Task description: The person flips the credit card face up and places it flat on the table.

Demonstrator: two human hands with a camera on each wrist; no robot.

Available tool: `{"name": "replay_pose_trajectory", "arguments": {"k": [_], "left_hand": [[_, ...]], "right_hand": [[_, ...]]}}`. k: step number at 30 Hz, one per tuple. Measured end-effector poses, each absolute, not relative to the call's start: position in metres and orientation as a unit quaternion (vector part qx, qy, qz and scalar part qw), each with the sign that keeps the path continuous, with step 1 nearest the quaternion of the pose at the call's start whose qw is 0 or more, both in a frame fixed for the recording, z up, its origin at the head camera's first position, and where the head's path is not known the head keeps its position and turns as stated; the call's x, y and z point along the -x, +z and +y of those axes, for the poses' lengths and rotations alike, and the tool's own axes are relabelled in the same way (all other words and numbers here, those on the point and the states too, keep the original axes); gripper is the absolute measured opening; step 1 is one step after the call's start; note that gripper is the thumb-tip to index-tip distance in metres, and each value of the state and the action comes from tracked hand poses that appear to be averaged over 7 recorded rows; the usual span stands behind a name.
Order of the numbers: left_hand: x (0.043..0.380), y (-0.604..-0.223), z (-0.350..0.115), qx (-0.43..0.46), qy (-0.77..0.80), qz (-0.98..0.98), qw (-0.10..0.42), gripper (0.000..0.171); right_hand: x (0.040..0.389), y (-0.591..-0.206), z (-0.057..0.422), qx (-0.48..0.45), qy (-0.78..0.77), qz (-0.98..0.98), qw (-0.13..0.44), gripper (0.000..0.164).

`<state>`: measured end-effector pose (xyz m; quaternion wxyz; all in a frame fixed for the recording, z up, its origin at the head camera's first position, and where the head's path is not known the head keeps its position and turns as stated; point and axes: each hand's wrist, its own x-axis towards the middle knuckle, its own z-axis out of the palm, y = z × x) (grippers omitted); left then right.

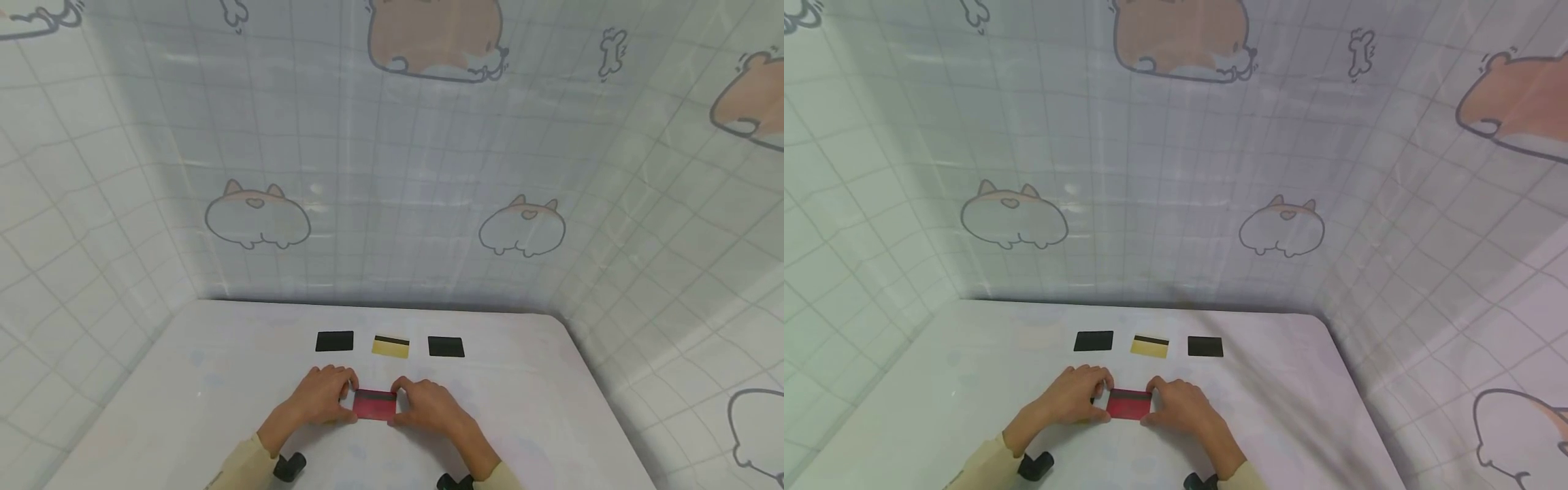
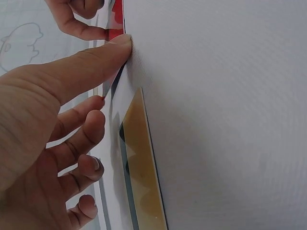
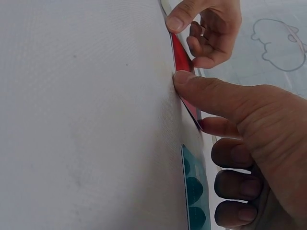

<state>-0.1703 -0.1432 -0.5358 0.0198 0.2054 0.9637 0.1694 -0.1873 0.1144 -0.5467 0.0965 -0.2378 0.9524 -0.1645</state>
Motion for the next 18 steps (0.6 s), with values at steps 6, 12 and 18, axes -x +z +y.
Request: {"name": "replay_pose_trajectory", "arguments": {"k": [6,12,18], "left_hand": [[0.1699,-0.5359,-0.1441,-0.207,0.170,0.963,0.014,0.049],[0.1687,-0.5363,-0.1437,-0.200,0.171,0.964,0.025,0.050],[0.1675,-0.5343,-0.1438,-0.210,0.167,0.963,0.019,0.050]], "right_hand": [[0.1852,-0.5464,0.1141,0.244,-0.167,0.951,0.089,0.054],[0.1848,-0.5470,0.1139,0.239,-0.168,0.951,0.097,0.053],[0.1854,-0.5492,0.1150,0.244,-0.160,0.952,0.093,0.053]]}}
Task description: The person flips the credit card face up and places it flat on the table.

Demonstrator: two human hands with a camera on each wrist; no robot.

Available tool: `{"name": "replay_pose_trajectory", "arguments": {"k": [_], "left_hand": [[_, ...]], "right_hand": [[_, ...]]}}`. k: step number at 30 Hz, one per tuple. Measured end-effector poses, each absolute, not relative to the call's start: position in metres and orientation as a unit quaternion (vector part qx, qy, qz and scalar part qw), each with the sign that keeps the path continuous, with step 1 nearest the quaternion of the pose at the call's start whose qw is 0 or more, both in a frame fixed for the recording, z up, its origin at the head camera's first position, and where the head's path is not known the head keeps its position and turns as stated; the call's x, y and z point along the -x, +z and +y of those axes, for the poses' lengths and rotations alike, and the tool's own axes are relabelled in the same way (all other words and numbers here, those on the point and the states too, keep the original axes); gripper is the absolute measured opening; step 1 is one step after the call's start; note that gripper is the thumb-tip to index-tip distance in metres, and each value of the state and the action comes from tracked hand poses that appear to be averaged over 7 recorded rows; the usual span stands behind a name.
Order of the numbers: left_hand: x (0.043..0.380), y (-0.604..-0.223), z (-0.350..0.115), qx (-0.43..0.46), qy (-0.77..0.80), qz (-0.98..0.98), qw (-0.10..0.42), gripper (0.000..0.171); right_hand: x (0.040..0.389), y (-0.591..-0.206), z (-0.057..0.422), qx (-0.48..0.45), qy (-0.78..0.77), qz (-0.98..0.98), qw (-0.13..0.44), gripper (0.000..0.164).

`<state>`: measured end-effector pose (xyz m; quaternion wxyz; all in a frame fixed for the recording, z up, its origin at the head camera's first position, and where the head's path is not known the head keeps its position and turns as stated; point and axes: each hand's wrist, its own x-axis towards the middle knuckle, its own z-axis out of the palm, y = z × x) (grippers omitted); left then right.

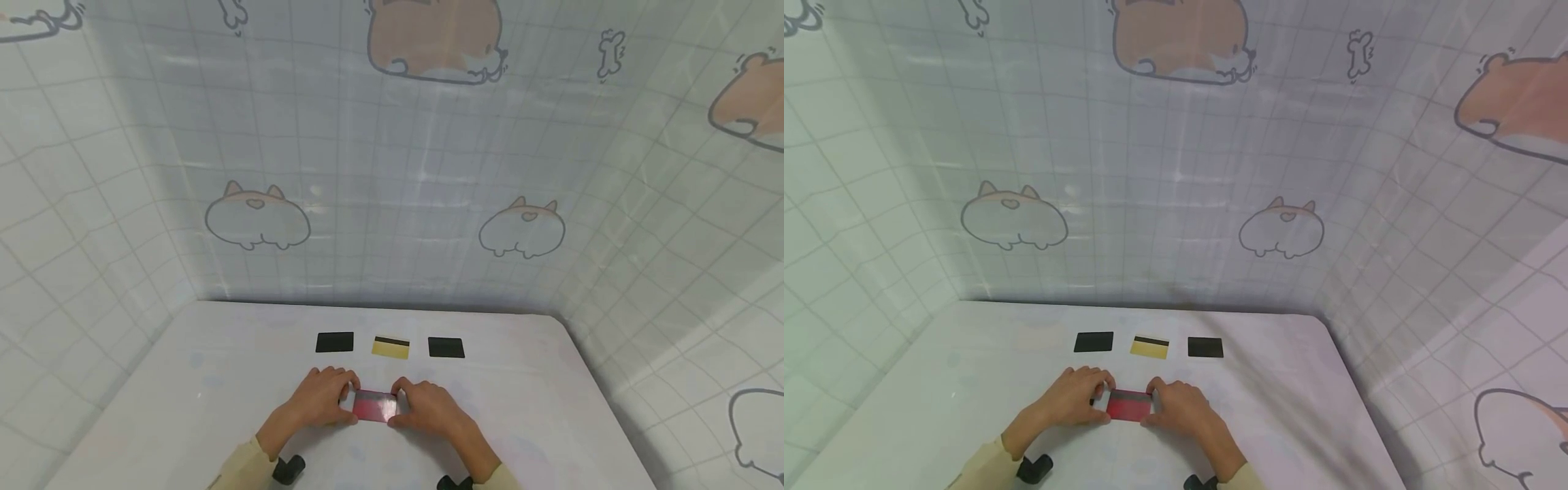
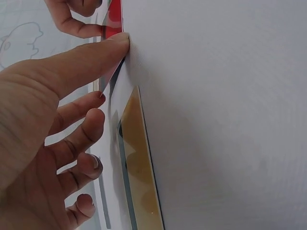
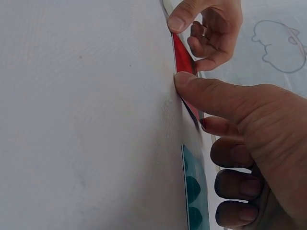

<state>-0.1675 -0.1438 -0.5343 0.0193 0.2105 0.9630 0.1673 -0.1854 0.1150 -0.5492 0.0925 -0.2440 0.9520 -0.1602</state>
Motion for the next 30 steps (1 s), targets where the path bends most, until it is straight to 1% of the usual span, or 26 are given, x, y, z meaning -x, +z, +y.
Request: {"name": "replay_pose_trajectory", "arguments": {"k": [6,15,20,30], "left_hand": [[0.1703,-0.5337,-0.1448,-0.226,0.152,0.962,0.011,0.049],[0.1748,-0.5368,-0.1482,-0.235,0.149,0.960,0.019,0.052],[0.1758,-0.5389,-0.1501,-0.241,0.147,0.959,0.018,0.051],[0.1770,-0.5388,-0.1528,-0.257,0.139,0.956,-0.019,0.049]], "right_hand": [[0.1878,-0.5487,0.1145,0.252,-0.153,0.952,0.084,0.050],[0.1895,-0.5468,0.1126,0.258,-0.144,0.953,0.071,0.051],[0.1892,-0.5474,0.1117,0.254,-0.141,0.954,0.075,0.050],[0.1888,-0.5472,0.1128,0.244,-0.158,0.952,0.090,0.052]]}}
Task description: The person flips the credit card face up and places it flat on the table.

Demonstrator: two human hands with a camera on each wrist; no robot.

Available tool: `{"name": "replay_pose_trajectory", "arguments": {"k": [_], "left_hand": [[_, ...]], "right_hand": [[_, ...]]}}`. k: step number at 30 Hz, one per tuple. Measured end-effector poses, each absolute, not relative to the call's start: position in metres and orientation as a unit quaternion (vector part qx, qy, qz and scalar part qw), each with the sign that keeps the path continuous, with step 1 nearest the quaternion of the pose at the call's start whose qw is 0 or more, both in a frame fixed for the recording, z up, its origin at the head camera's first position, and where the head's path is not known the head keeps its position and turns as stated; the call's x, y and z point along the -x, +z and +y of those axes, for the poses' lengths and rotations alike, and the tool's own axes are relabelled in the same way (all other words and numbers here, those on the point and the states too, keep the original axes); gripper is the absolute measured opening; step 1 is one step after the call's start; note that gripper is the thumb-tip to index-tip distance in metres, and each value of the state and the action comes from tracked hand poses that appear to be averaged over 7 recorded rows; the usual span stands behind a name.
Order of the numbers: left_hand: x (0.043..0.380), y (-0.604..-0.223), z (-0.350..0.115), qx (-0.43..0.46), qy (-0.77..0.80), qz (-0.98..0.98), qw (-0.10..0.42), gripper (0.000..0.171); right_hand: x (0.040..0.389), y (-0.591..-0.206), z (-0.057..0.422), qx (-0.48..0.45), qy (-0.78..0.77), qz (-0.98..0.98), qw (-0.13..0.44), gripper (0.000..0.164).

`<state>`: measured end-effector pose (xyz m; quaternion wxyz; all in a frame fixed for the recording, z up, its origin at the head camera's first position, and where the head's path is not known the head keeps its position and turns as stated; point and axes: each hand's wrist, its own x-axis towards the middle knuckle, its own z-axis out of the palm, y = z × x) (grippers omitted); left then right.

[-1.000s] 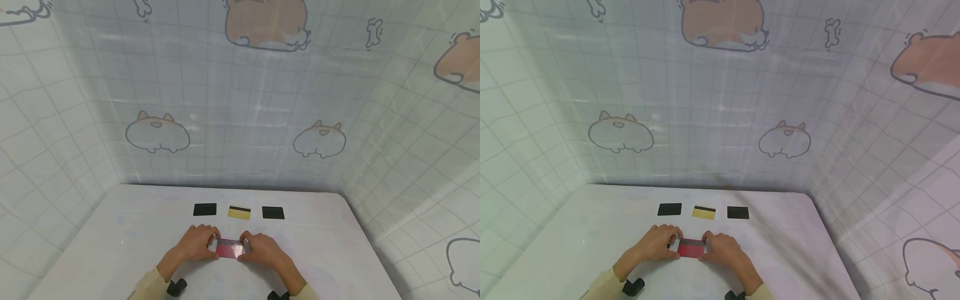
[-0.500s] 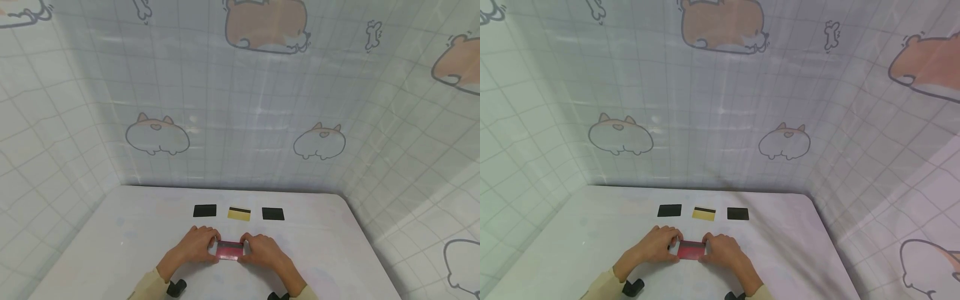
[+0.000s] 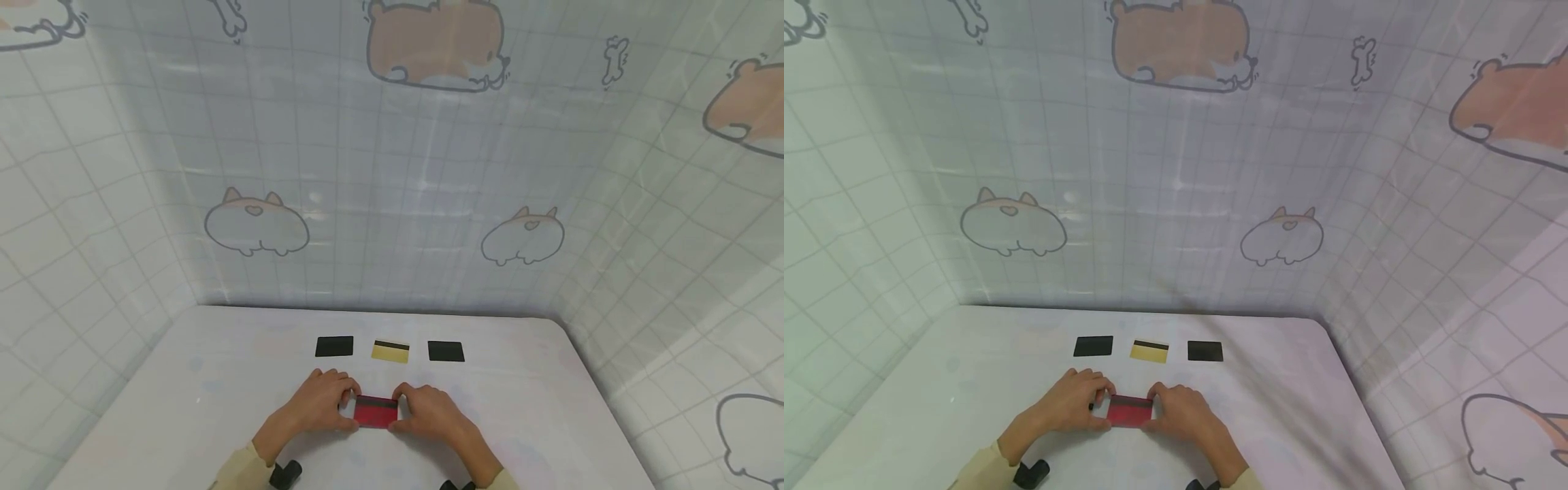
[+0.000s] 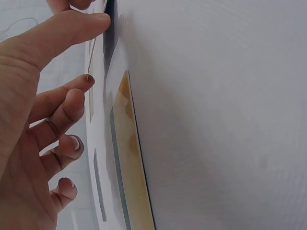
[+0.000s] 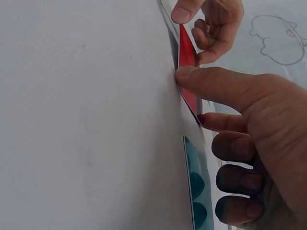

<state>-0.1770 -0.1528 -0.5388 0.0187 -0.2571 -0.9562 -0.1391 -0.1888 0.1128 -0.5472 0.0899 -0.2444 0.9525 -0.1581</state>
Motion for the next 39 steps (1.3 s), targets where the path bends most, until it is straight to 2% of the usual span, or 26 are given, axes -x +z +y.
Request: {"name": "replay_pose_trajectory", "arguments": {"k": [12,39], "left_hand": [[0.180,-0.538,-0.151,0.249,-0.148,-0.957,0.011,0.047],[0.186,-0.539,-0.157,0.244,-0.160,-0.956,-0.011,0.048]], "right_hand": [[0.193,-0.546,0.119,0.242,-0.180,0.947,0.108,0.059],[0.203,-0.545,0.118,0.256,-0.261,0.926,0.090,0.050]]}}
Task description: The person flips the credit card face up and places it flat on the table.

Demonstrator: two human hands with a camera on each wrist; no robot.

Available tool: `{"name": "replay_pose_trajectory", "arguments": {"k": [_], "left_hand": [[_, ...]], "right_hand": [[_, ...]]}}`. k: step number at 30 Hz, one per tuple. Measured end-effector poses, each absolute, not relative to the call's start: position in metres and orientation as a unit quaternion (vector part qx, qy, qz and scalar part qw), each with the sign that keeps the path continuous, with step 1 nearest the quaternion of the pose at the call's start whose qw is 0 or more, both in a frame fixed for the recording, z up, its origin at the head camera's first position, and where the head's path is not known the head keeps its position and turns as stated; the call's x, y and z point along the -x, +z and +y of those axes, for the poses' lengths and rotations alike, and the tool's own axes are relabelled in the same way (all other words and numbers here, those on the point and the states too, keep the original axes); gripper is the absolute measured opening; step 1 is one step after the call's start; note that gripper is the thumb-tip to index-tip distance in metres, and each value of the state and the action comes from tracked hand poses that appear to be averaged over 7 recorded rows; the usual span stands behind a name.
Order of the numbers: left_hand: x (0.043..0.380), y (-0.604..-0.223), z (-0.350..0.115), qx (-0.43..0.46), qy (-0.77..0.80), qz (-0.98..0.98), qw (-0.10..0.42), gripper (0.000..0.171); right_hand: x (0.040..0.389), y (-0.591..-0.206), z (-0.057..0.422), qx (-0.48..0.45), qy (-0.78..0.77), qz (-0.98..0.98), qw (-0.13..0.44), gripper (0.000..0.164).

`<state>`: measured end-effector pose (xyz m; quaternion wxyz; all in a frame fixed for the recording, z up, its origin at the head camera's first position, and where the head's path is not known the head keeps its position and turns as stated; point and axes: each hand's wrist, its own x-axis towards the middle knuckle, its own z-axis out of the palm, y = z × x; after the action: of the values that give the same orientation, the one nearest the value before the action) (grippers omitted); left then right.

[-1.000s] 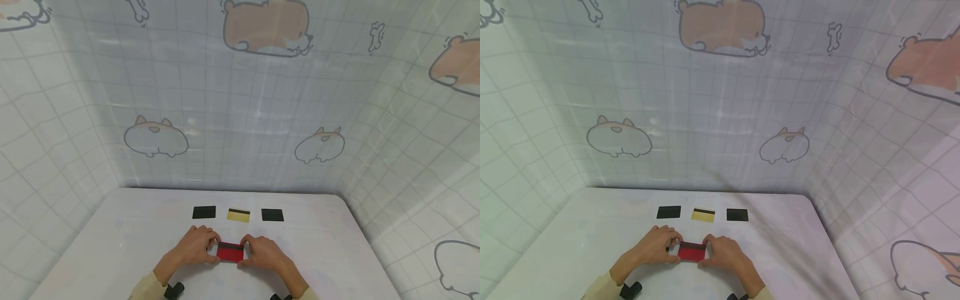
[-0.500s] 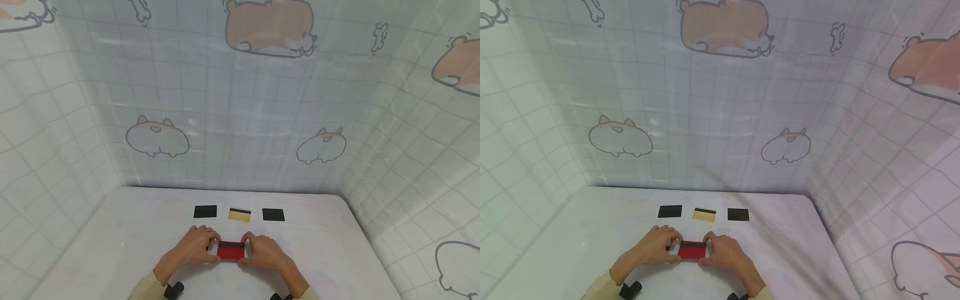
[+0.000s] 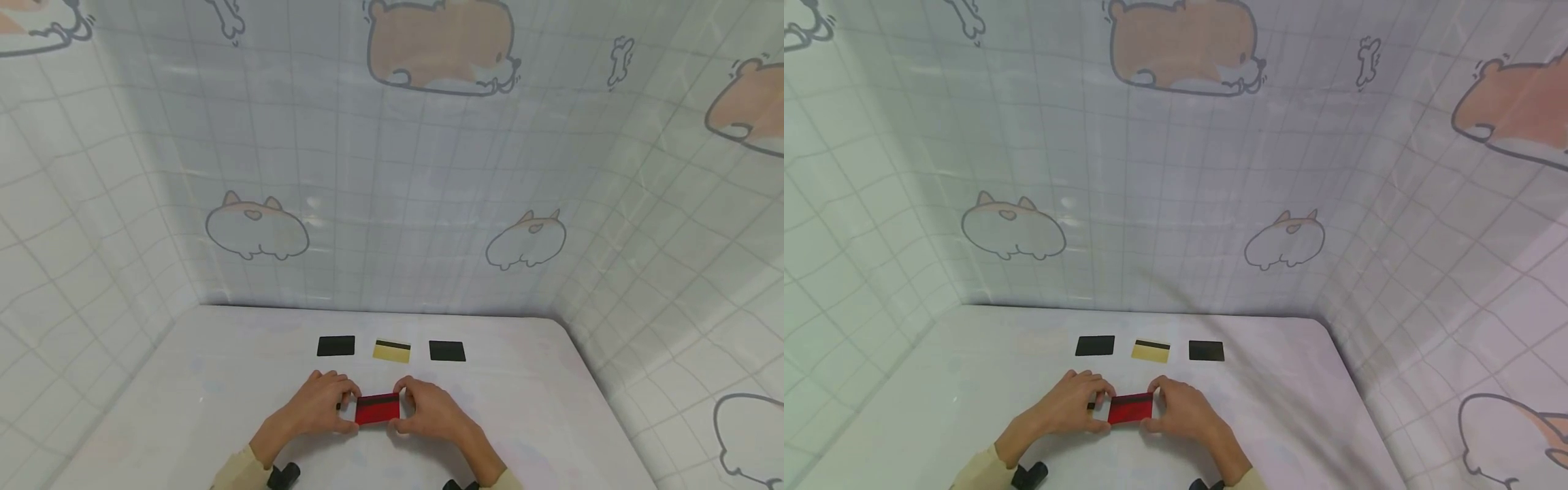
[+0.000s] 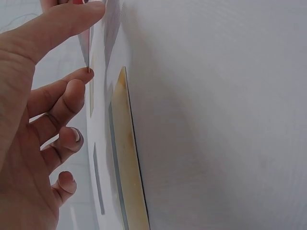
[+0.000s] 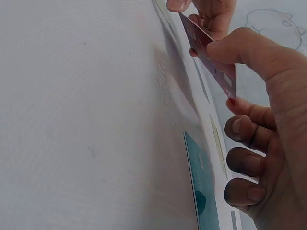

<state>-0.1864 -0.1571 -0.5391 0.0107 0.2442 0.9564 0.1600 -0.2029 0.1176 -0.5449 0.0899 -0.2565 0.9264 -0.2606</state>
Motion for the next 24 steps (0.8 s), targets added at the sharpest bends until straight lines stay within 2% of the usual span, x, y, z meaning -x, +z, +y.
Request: {"name": "replay_pose_trajectory", "arguments": {"k": [14,24], "left_hand": [[0.1826,-0.5414,-0.1522,-0.258,0.162,0.953,-0.001,0.046],[0.1830,-0.5446,-0.1481,-0.259,0.153,0.954,-0.009,0.046]], "right_hand": [[0.2047,-0.5495,0.1201,0.293,-0.353,0.886,0.071,0.047],[0.2052,-0.5518,0.1190,0.295,-0.406,0.861,0.082,0.049]]}}
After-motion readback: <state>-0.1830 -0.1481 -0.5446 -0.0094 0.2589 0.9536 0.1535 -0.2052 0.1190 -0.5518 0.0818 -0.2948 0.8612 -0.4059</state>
